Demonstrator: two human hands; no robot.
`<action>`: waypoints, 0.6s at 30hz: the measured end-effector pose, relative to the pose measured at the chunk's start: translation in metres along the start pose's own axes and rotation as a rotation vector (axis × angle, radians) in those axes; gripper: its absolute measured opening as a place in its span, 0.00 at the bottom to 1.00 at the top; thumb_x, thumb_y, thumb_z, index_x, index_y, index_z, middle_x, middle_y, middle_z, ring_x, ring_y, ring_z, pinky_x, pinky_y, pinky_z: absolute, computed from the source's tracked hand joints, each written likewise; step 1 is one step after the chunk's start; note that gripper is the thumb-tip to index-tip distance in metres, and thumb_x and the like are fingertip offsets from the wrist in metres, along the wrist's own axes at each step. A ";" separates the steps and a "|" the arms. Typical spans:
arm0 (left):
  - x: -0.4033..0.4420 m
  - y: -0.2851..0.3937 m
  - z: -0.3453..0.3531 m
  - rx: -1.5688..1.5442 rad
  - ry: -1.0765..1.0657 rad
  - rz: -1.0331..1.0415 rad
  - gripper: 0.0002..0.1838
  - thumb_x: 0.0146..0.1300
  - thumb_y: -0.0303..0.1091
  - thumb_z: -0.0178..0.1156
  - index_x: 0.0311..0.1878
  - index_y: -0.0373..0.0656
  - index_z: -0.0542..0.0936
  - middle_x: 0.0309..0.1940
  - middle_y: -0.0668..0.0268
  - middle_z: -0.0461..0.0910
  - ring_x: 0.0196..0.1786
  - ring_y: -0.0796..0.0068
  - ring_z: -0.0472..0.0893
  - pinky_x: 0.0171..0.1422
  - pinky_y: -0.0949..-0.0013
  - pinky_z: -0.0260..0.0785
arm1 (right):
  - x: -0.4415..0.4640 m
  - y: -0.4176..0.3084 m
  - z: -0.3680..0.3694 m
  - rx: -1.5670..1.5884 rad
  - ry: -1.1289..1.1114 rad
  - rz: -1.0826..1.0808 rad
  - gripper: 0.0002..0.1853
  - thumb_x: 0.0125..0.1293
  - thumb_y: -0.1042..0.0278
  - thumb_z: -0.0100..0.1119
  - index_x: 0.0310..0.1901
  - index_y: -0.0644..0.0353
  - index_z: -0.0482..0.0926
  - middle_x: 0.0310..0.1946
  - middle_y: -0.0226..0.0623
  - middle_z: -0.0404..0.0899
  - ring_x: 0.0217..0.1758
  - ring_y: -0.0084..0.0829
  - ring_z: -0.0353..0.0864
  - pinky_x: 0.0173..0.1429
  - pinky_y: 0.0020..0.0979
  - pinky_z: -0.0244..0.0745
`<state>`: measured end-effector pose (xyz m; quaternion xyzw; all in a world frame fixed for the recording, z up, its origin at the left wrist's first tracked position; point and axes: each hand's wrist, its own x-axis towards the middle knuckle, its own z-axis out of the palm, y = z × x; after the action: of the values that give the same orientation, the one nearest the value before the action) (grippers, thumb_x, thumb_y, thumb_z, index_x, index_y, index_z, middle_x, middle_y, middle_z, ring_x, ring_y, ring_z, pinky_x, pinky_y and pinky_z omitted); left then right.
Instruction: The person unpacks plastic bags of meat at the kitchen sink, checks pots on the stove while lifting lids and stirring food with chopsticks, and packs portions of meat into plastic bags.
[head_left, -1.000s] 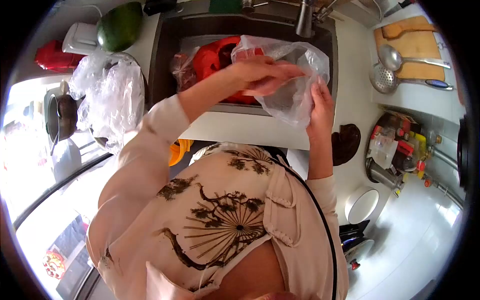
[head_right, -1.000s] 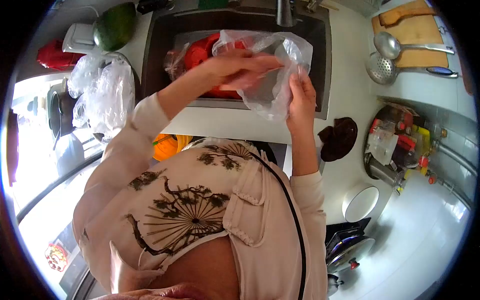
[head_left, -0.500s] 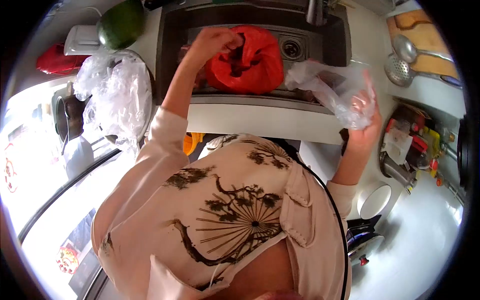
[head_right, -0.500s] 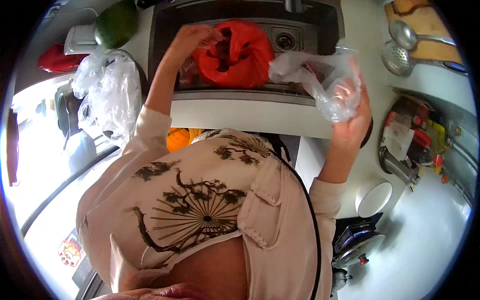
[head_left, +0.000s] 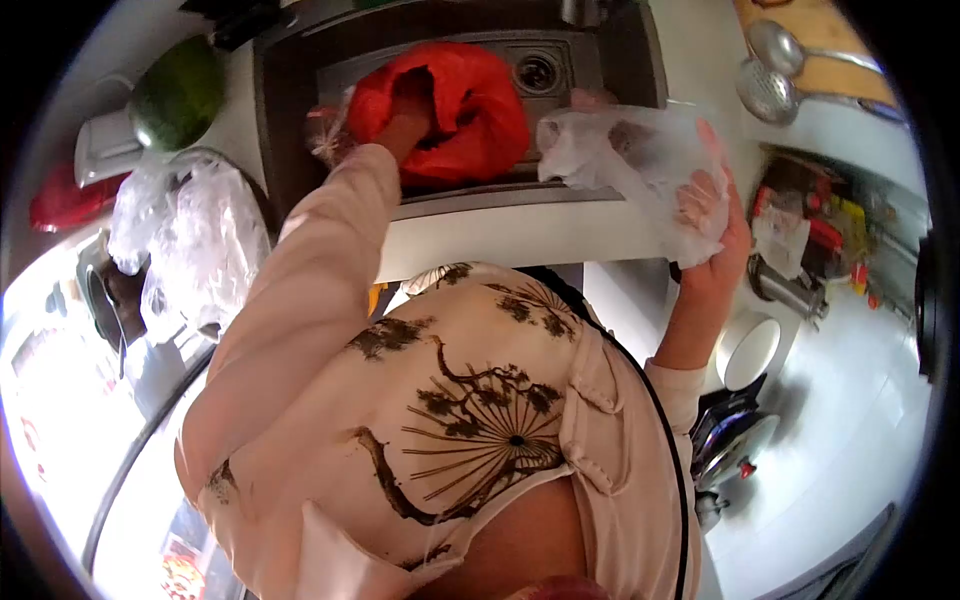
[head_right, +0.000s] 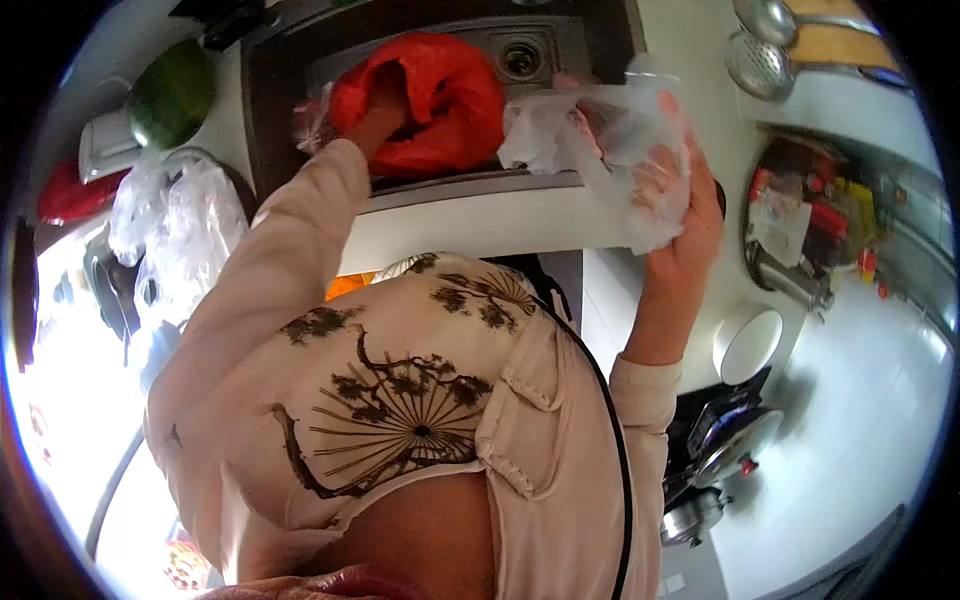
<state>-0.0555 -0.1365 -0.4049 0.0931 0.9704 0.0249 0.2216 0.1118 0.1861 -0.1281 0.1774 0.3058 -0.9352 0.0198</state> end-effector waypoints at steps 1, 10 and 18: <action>0.007 -0.006 0.001 0.060 -0.070 0.024 0.26 0.65 0.47 0.48 0.63 0.44 0.67 0.62 0.56 0.66 0.63 0.57 0.67 0.66 0.60 0.59 | -0.001 0.001 0.000 0.014 -0.083 0.038 0.28 0.67 0.63 0.48 0.66 0.65 0.58 0.29 0.27 0.67 0.29 0.17 0.66 0.30 0.16 0.63; 0.020 -0.046 -0.001 0.415 -0.285 0.279 0.32 0.60 0.50 0.54 0.66 0.48 0.63 0.66 0.61 0.62 0.66 0.59 0.64 0.67 0.57 0.57 | -0.018 0.010 0.000 -0.101 -0.020 0.027 0.27 0.67 0.63 0.48 0.65 0.64 0.60 0.22 0.24 0.62 0.22 0.16 0.60 0.24 0.17 0.57; 0.011 -0.047 -0.039 0.157 -0.300 0.233 0.32 0.57 0.51 0.56 0.64 0.48 0.66 0.62 0.60 0.66 0.63 0.58 0.67 0.65 0.58 0.60 | -0.014 0.013 0.004 -0.100 0.055 0.073 0.28 0.67 0.63 0.46 0.66 0.65 0.57 0.21 0.21 0.59 0.21 0.14 0.58 0.23 0.16 0.54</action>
<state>-0.0896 -0.1809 -0.3789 0.2244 0.9081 -0.0396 0.3514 0.1252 0.1719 -0.1275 0.2130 0.3459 -0.9122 0.0545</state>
